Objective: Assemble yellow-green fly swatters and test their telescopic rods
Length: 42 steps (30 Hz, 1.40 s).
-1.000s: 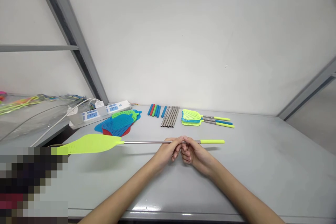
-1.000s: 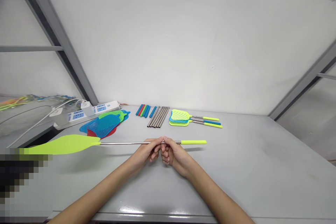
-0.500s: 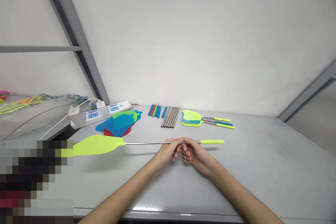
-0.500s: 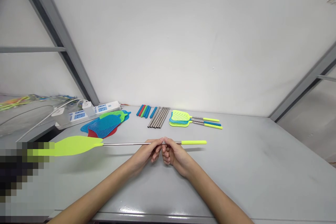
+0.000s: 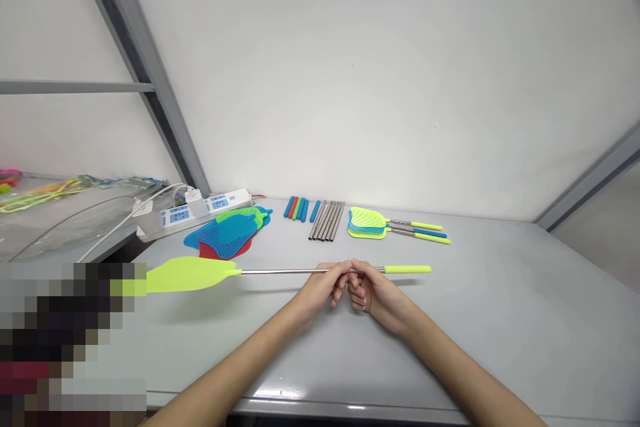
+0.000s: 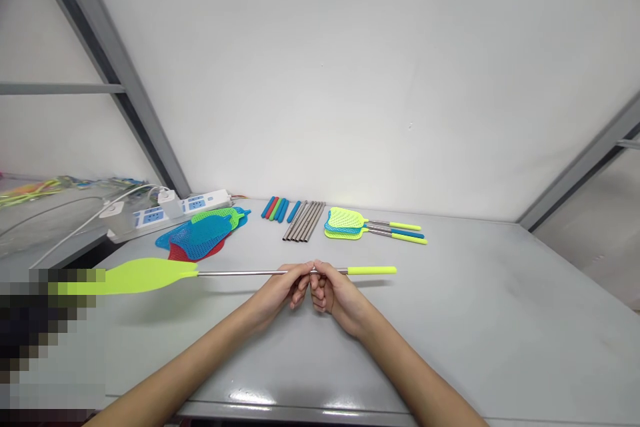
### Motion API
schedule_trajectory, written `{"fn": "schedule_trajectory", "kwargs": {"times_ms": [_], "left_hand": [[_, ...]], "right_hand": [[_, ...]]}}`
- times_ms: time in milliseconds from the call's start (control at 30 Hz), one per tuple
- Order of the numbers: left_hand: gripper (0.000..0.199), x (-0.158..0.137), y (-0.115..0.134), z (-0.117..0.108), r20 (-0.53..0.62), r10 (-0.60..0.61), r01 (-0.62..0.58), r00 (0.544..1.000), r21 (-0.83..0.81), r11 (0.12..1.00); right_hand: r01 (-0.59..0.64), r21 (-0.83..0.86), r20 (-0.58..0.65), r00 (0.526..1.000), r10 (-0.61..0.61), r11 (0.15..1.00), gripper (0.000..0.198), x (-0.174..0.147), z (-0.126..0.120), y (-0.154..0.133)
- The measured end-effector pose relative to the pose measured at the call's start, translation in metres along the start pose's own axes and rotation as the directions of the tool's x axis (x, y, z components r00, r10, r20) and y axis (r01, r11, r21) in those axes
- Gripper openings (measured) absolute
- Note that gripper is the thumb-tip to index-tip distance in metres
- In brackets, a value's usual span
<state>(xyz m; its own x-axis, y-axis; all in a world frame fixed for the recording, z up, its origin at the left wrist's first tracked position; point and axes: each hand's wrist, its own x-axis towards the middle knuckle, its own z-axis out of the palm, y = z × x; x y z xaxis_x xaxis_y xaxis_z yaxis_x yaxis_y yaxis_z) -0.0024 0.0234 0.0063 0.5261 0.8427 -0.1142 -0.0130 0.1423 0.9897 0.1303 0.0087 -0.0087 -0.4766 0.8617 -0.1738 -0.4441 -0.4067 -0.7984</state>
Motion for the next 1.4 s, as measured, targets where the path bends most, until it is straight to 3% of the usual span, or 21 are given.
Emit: {"fn": "schedule_trajectory", "kwargs": {"times_ms": [367,700,933,1200,1400], "left_hand": [[0.039,-0.001,0.001,0.003,-0.027,0.022,-0.022,0.999,-0.014,1.0],[0.034,0.0,0.003,0.001,-0.023,-0.013,0.01,1.0,-0.108,0.994],[0.032,0.004,0.004,0.001,-0.014,-0.132,0.125,0.991,-0.229,0.965],[0.032,0.004,0.017,-0.006,0.0,-0.227,0.222,0.974,-0.218,0.95],[0.034,0.004,0.02,-0.01,0.018,-0.224,0.224,0.974,-0.188,0.956]], "right_hand": [[0.012,-0.017,-0.018,1.0,-0.012,1.0,0.032,-0.002,0.004,-0.003],[0.034,-0.048,-0.121,0.992,-0.039,0.998,0.032,-0.001,0.004,-0.003],[-0.003,0.0,-0.184,0.983,0.003,1.0,0.033,0.0,0.001,-0.005],[0.021,-0.067,-0.218,0.975,-0.035,0.998,0.032,-0.002,0.007,-0.014],[0.06,-0.078,-0.244,0.967,-0.077,0.995,0.03,-0.005,0.009,-0.02]]}}
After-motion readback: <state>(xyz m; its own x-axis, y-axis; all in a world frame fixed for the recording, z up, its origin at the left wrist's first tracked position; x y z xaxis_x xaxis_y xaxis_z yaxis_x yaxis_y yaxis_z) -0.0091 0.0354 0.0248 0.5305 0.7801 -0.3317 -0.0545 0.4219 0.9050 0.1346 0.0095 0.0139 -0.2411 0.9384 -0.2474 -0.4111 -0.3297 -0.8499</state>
